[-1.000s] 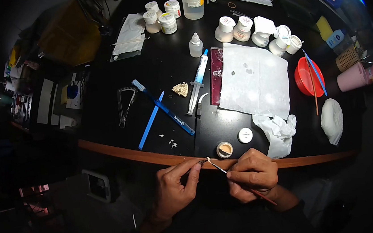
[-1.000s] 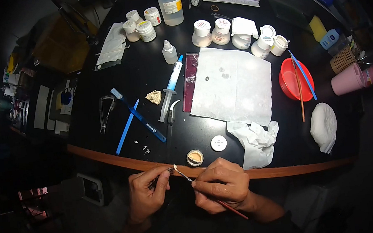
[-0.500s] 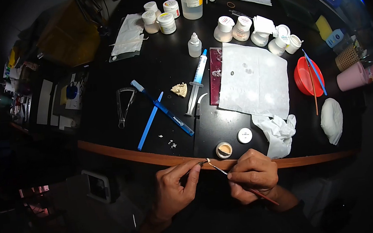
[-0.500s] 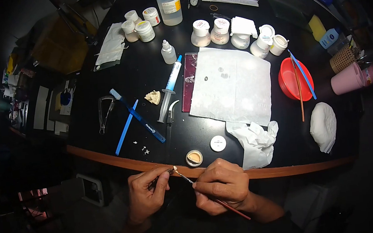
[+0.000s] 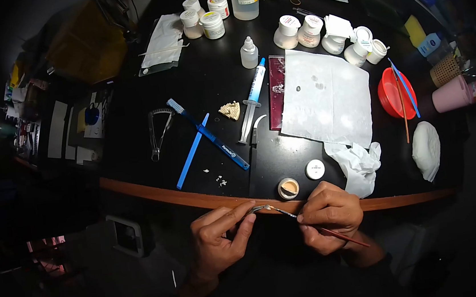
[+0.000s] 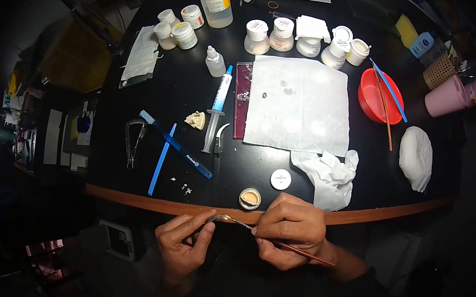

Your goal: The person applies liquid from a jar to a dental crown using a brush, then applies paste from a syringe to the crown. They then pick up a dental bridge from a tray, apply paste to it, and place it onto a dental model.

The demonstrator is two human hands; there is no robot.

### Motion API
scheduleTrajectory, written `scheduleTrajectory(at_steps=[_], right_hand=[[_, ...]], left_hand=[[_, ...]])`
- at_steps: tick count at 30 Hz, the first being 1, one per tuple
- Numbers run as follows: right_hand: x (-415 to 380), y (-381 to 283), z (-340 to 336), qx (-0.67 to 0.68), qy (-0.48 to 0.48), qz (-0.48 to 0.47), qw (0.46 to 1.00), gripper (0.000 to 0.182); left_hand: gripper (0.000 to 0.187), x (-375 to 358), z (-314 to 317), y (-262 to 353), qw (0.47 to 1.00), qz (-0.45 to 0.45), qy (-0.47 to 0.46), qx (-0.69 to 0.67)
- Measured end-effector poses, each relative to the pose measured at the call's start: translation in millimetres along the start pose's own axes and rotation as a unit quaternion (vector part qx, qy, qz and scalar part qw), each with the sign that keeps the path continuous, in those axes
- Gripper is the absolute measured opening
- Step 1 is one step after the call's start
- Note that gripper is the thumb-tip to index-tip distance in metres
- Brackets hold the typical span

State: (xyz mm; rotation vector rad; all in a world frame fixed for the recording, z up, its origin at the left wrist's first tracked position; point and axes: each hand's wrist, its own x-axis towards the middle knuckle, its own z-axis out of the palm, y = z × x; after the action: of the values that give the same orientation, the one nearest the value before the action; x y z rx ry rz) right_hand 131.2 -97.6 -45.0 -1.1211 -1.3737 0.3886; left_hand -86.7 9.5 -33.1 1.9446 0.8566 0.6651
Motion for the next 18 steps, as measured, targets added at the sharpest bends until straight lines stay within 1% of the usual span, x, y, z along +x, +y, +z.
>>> scheduleTrajectory(at_steps=[4, 7, 10, 16, 18], right_hand=[[2.8, -1.1, 1.5, -0.007, -0.007, 0.002, 1.0, 0.024], [2.0, -2.0, 0.1, 0.011, -0.008, 0.002, 1.0, 0.023], [0.1, -1.1, 1.4, 0.004, 0.011, 0.003, 1.0, 0.022], [-1.4, 0.5, 0.9, 0.003, 0.0, -0.012, 1.0, 0.019], [-1.0, -2.2, -0.9, 0.002, 0.01, 0.002, 1.0, 0.019]], left_hand=[[0.025, 0.1, 0.6, -0.7, 1.0, 0.002, 0.001, -0.003], [0.026, 1.1, 2.1, -1.3, 1.0, 0.007, 0.005, -0.011], [0.027, 1.3, 1.2, -1.4, 1.0, 0.007, 0.003, -0.007], [0.029, 0.5, -0.2, -1.6, 1.0, 0.001, -0.005, -0.009], [0.03, 0.4, -0.3, -3.2, 1.0, 0.004, -0.004, -0.013]])
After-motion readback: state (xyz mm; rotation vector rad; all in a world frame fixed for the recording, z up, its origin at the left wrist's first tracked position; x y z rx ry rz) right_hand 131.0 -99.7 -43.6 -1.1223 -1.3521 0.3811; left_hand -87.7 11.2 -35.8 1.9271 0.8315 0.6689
